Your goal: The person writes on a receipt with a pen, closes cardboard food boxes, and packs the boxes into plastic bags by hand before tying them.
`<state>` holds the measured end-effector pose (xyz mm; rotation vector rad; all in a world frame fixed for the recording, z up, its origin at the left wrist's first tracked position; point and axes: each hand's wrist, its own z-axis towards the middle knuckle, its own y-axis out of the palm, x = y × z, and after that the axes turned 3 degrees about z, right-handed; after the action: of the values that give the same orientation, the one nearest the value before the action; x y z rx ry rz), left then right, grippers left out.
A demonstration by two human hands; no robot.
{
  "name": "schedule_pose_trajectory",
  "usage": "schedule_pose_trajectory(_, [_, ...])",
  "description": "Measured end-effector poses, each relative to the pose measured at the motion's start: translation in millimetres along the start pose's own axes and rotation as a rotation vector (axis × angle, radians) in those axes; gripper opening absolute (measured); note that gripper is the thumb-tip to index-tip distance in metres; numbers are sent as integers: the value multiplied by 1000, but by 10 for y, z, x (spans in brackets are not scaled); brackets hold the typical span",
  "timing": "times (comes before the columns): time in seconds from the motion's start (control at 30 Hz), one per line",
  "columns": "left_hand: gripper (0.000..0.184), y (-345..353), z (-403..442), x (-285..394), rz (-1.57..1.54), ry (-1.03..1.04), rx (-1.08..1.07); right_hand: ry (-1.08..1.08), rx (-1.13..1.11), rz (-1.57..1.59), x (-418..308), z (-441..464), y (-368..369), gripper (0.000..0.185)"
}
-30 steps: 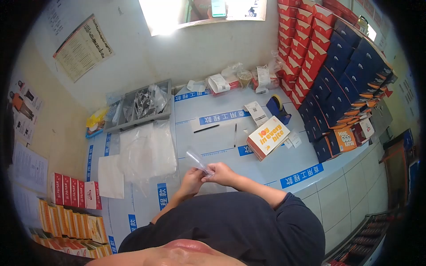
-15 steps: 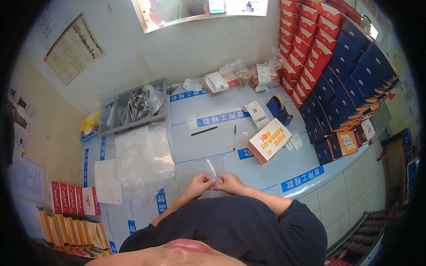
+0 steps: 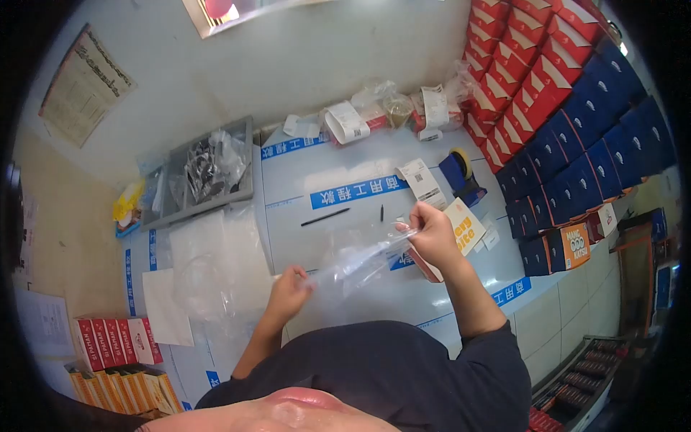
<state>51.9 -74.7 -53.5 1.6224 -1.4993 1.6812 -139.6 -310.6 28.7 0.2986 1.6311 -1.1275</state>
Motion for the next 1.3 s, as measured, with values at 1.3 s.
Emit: schedule_pose_trajectory(1.3, [22,457,1097,-979,729,19,448,-683,339,-646,1000,3353,809,51])
